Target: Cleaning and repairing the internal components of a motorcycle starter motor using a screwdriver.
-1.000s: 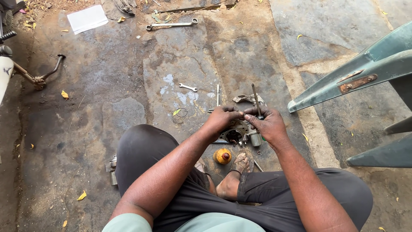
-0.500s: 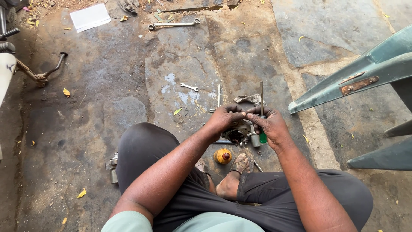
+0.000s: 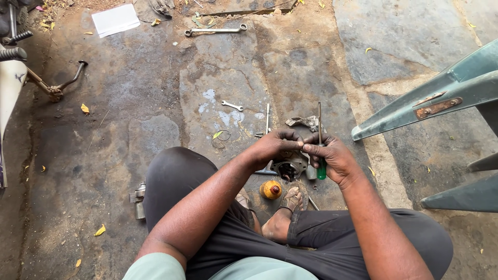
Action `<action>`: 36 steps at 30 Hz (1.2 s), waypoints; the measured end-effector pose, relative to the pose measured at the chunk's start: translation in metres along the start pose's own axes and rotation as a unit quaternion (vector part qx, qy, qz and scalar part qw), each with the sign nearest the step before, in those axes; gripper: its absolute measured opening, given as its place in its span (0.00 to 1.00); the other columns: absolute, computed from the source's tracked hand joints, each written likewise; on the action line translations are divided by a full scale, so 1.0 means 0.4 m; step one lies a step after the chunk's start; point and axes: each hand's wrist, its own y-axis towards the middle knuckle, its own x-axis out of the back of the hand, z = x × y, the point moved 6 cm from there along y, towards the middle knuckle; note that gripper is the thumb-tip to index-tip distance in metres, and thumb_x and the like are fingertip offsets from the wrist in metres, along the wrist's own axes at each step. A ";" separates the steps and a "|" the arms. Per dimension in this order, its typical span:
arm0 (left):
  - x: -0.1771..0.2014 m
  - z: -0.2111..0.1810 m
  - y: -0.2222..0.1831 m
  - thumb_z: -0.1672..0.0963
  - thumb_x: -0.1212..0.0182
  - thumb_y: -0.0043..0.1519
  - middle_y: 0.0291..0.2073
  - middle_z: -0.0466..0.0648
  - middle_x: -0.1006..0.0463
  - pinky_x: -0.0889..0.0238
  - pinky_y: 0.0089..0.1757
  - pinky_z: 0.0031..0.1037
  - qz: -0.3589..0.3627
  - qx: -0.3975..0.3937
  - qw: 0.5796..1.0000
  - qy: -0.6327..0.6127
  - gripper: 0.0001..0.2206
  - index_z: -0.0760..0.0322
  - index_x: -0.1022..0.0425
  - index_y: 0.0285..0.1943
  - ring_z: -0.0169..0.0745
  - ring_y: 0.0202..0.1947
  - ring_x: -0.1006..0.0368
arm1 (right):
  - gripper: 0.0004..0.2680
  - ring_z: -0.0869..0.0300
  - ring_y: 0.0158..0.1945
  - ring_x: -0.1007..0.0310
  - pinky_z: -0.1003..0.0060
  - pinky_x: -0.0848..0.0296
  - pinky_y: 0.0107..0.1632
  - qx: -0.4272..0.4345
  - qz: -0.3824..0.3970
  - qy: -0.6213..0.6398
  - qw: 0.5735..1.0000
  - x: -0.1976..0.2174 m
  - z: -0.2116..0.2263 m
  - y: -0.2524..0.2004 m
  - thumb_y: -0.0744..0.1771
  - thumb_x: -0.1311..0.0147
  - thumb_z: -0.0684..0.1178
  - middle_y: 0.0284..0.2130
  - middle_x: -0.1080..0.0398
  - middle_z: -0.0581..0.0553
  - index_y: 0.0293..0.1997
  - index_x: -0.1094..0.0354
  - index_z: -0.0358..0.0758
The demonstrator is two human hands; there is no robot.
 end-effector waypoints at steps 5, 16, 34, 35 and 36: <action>-0.004 -0.026 -0.011 0.56 0.37 0.64 0.38 0.48 0.19 0.29 0.43 0.28 -0.006 0.011 1.000 -0.027 0.07 0.65 0.25 0.44 0.37 0.39 0.23 | 0.13 0.63 0.33 0.29 0.73 0.28 0.31 -0.008 -0.086 -0.019 0.996 -0.038 0.103 -0.063 0.61 0.36 0.38 0.36 0.27 0.47 0.50 0.25 0.38; 0.186 -0.097 -0.009 0.58 0.39 0.63 0.43 0.56 0.17 0.24 0.46 0.35 -0.167 -0.086 0.957 -0.220 0.08 0.68 0.26 0.48 0.47 0.44 0.19 | 0.14 0.58 0.42 0.29 0.65 0.30 0.39 0.209 -0.147 -0.281 0.925 0.169 0.235 -0.155 0.69 0.37 0.41 0.45 0.25 0.40 0.63 0.28 0.38; 0.054 -0.123 -0.042 0.58 0.40 0.67 0.45 0.56 0.17 0.28 0.41 0.26 -0.013 -0.083 0.970 -0.228 0.07 0.67 0.27 0.49 0.39 0.38 0.22 | 0.11 0.51 0.46 0.18 0.62 0.14 0.45 0.475 -0.061 -0.140 0.867 -0.006 0.274 -0.257 0.78 0.48 0.50 0.49 0.24 0.31 0.59 0.52 0.43; 0.054 -0.121 -0.043 0.58 0.40 0.67 0.45 0.56 0.17 0.27 0.41 0.27 -0.014 -0.078 0.970 -0.231 0.07 0.67 0.27 0.49 0.40 0.39 0.21 | 0.11 0.51 0.48 0.19 0.61 0.14 0.47 0.472 -0.055 -0.129 0.870 -0.007 0.272 -0.255 0.78 0.48 0.50 0.50 0.25 0.31 0.59 0.52 0.43; 0.056 -0.121 -0.044 0.58 0.40 0.67 0.45 0.56 0.17 0.27 0.41 0.27 -0.014 -0.078 0.970 -0.231 0.07 0.67 0.27 0.49 0.40 0.39 0.21 | 0.11 0.51 0.48 0.19 0.61 0.14 0.47 0.472 -0.054 -0.129 0.870 -0.008 0.273 -0.254 0.78 0.48 0.50 0.50 0.25 0.31 0.59 0.52 0.43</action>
